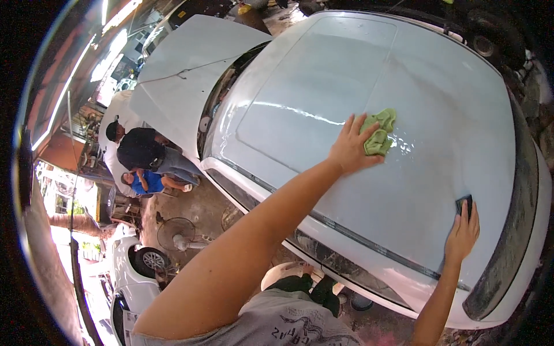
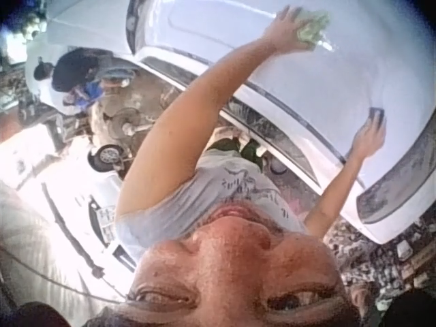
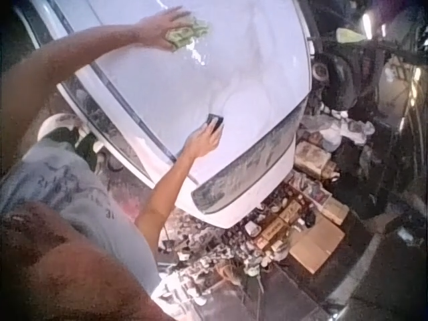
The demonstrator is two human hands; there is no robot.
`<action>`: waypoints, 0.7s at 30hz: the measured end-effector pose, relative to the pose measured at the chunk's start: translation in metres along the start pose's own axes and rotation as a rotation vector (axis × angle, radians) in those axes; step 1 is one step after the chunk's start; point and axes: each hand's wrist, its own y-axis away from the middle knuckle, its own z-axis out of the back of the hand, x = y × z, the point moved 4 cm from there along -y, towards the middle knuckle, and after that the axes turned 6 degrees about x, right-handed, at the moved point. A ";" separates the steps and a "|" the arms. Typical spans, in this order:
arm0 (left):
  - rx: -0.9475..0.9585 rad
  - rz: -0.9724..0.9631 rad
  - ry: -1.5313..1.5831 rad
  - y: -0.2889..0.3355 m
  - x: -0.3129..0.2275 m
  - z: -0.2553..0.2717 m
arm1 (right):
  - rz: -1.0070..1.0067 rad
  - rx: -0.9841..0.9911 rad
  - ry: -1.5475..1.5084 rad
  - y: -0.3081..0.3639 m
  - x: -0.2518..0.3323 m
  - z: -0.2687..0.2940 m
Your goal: Cleaning and sanding the roof of a car during detailing.
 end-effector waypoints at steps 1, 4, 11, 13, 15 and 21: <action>0.006 -0.012 0.003 -0.004 0.003 -0.002 | -0.034 -0.011 0.002 -0.003 0.001 0.003; -0.101 -0.033 0.083 -0.002 0.020 -0.005 | -0.025 -0.015 -0.024 -0.010 0.012 -0.009; 0.001 0.008 0.327 -0.010 -0.122 -0.050 | -0.064 -0.021 -0.026 -0.005 0.019 -0.004; 0.110 0.014 0.411 -0.015 -0.181 -0.058 | -0.054 -0.033 -0.033 -0.007 0.020 -0.003; 0.181 0.005 0.437 -0.018 -0.229 -0.058 | -0.030 -0.022 -0.002 -0.003 0.011 -0.002; -0.087 -0.032 0.321 -0.012 -0.123 -0.052 | -0.129 0.010 -0.037 0.008 0.017 0.012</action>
